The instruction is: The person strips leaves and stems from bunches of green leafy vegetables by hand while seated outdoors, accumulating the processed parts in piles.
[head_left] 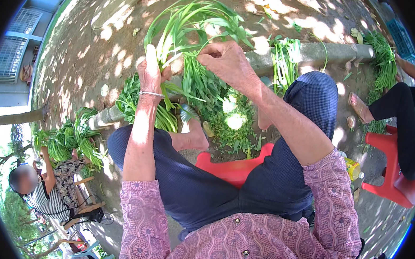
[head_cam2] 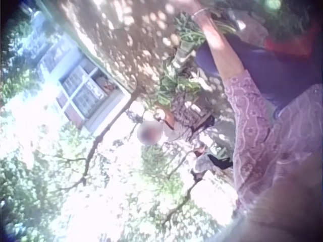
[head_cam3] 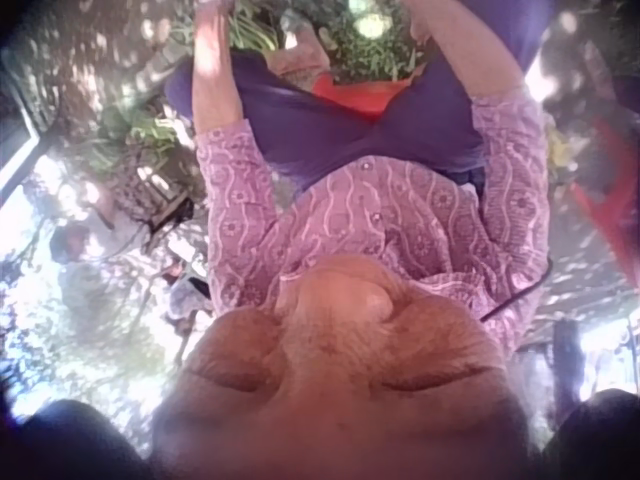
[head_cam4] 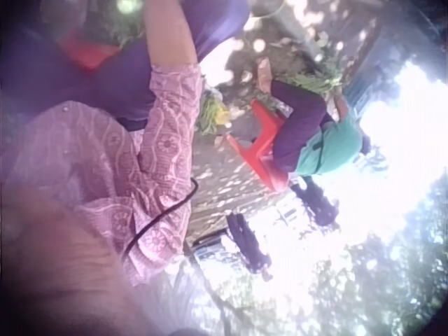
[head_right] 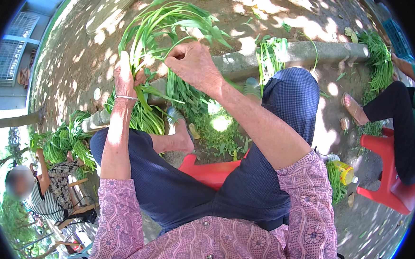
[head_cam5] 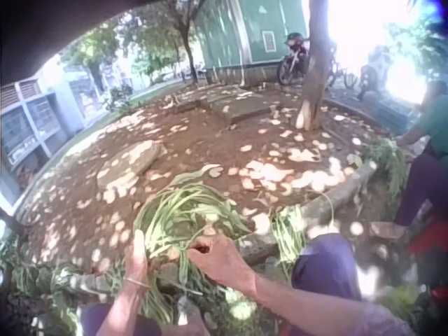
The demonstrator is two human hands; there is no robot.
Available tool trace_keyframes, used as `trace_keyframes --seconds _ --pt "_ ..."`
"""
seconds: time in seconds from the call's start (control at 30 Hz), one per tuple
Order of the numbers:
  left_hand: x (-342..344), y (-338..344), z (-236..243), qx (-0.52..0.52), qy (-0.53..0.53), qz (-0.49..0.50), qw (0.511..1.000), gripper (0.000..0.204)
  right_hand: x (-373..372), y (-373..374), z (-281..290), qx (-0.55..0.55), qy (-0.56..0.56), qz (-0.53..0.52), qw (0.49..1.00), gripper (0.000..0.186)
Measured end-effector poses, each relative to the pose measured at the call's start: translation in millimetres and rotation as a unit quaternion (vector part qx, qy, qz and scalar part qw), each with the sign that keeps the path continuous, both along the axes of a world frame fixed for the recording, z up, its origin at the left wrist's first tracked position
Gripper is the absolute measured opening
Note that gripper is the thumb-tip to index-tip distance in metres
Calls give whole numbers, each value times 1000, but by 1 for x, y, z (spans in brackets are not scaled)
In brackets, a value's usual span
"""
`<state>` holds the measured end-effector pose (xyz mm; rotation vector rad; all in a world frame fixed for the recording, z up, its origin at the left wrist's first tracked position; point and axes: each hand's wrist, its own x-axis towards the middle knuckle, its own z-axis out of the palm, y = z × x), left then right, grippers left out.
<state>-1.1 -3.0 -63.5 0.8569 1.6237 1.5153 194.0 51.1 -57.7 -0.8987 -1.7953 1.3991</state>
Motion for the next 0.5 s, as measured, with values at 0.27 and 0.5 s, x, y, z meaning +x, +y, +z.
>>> trace_keyframes --seconds 0.27,0.5 --pt "1 4 -3 -50 -1 -7 999 60 -1 -1 -3 42 13 -14 999 21" --pt "0 0 -6 -35 81 -14 996 57 1 0 5 31 -40 -27 998 20"
